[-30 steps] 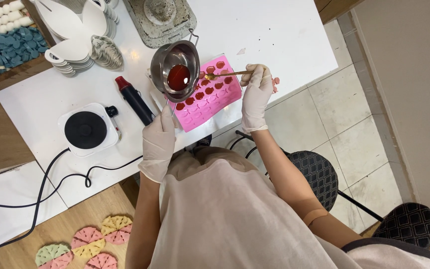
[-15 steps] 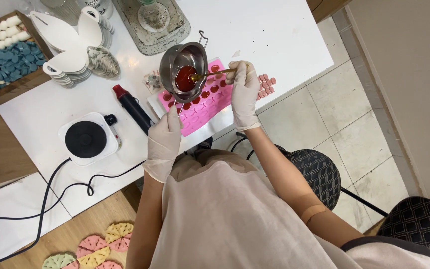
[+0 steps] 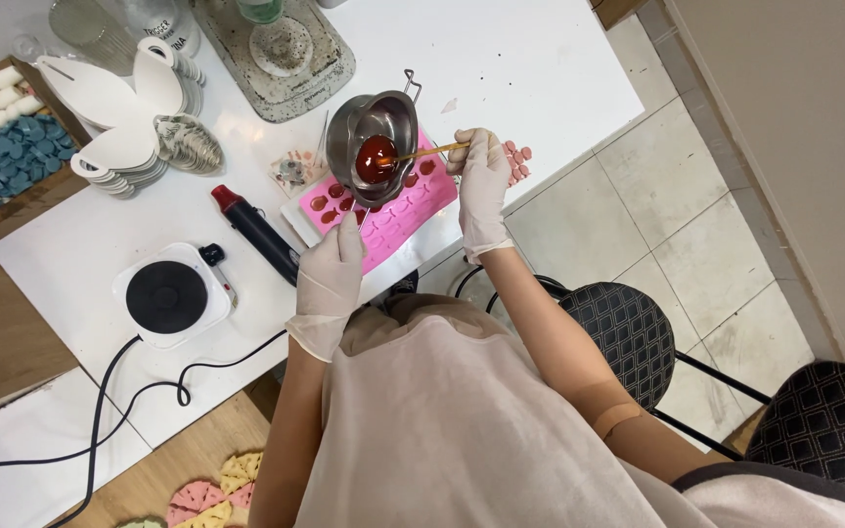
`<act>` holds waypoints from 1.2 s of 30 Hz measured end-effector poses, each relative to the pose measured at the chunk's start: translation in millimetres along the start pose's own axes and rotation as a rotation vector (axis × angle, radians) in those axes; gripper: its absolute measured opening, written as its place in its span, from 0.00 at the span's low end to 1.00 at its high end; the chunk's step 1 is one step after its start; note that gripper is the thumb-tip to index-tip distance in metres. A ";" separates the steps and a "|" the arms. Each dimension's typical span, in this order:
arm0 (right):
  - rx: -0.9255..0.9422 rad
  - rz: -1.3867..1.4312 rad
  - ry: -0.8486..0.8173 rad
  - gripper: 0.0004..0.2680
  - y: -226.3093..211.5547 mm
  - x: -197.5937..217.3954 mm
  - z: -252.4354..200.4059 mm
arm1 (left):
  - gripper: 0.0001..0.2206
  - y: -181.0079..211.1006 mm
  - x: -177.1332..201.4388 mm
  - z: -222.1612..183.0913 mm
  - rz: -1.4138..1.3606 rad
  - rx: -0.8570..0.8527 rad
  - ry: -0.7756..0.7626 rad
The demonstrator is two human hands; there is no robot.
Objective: Pouring melted wax from a small pot into a silicone mold using a spoon.
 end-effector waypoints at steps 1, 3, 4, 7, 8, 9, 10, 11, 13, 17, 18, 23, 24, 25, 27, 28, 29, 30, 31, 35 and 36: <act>0.017 -0.008 0.003 0.11 -1.4 1.9 0.3 | 0.21 -0.6 -0.1 0.6 -0.009 0.011 -0.003; 0.034 -0.014 0.010 0.11 -2.9 5.9 1.5 | 0.21 -1.1 0.3 2.1 -0.017 0.022 -0.010; 0.039 0.004 0.007 0.11 -3.2 8.1 2.1 | 0.21 -1.0 1.5 2.7 -0.008 0.019 0.001; 0.048 0.017 0.019 0.11 -6.2 13.3 1.3 | 0.21 -4.4 3.5 4.2 -0.005 0.020 0.016; 0.051 0.011 0.029 0.11 -7.6 14.1 0.7 | 0.22 -6.2 4.6 4.6 -0.011 0.024 0.026; 0.050 0.012 0.032 0.11 -9.2 14.5 -0.2 | 0.22 -8.8 6.0 5.4 -0.011 0.024 0.023; 0.046 0.011 0.039 0.11 -10.6 15.3 -1.1 | 0.21 -11.1 7.4 6.4 0.006 0.013 0.022; 0.042 0.010 0.046 0.11 -12.0 16.1 -2.0 | 0.21 -13.4 8.8 7.3 0.023 0.001 0.021; 0.035 -0.004 0.066 0.11 -13.2 18.0 -2.8 | 0.21 -3.2 13.7 9.0 -0.005 0.060 0.014; 0.026 -0.037 0.097 0.11 -10.0 21.4 -0.5 | 0.21 -12.6 16.5 9.3 -0.050 0.105 0.032; 0.025 -0.038 0.096 0.11 -10.2 20.7 -1.3 | 0.21 -10.5 17.5 9.5 -0.050 0.106 0.034; 0.094 -0.114 0.095 0.11 -17.3 12.9 -9.5 | 0.21 -6.5 21.7 9.2 -0.057 0.094 0.049; 0.094 -0.115 0.094 0.11 -19.5 10.3 -13.2 | 0.21 -7.1 22.2 9.2 -0.058 0.095 0.050; 0.130 -0.148 0.087 0.11 -23.1 7.0 -17.4 | 0.21 -7.0 22.7 9.4 -0.049 0.079 0.050; 0.168 -0.183 0.080 0.10 -29.8 1.3 -25.7 | 0.21 -6.4 23.2 9.8 -0.042 0.062 0.050; 0.194 -0.216 0.083 0.10 -33.8 -2.1 -30.0 | 0.21 -6.5 23.2 10.0 -0.047 0.079 0.042; 0.220 -0.250 0.087 0.10 -37.7 -5.5 -34.4 | 0.22 -6.5 23.3 10.2 -0.052 0.097 0.034; 0.219 -0.251 0.085 0.10 -39.3 -7.2 -37.1 | 0.22 -5.9 23.6 10.4 -0.053 0.098 0.035; 0.243 -0.276 0.082 0.10 -41.7 -9.3 -40.3 | 0.22 -5.3 23.9 10.5 -0.059 0.103 0.036; 0.347 -0.384 0.082 0.08 -48.3 -14.7 -50.1 | 0.22 -7.8 23.2 10.6 -0.061 0.088 0.052; 0.348 -0.384 0.081 0.08 -49.3 -15.4 -51.2 | 0.22 -8.6 23.3 10.8 -0.061 0.088 0.053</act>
Point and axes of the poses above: each hand's wrist, its own z-axis towards the middle knuckle, its own x-axis out of the back of the hand, y = z × x, the point moved 4 cm from there along z, towards the middle knuckle, and after that the axes turned 14 degrees about -x, right-handed, at the moved point
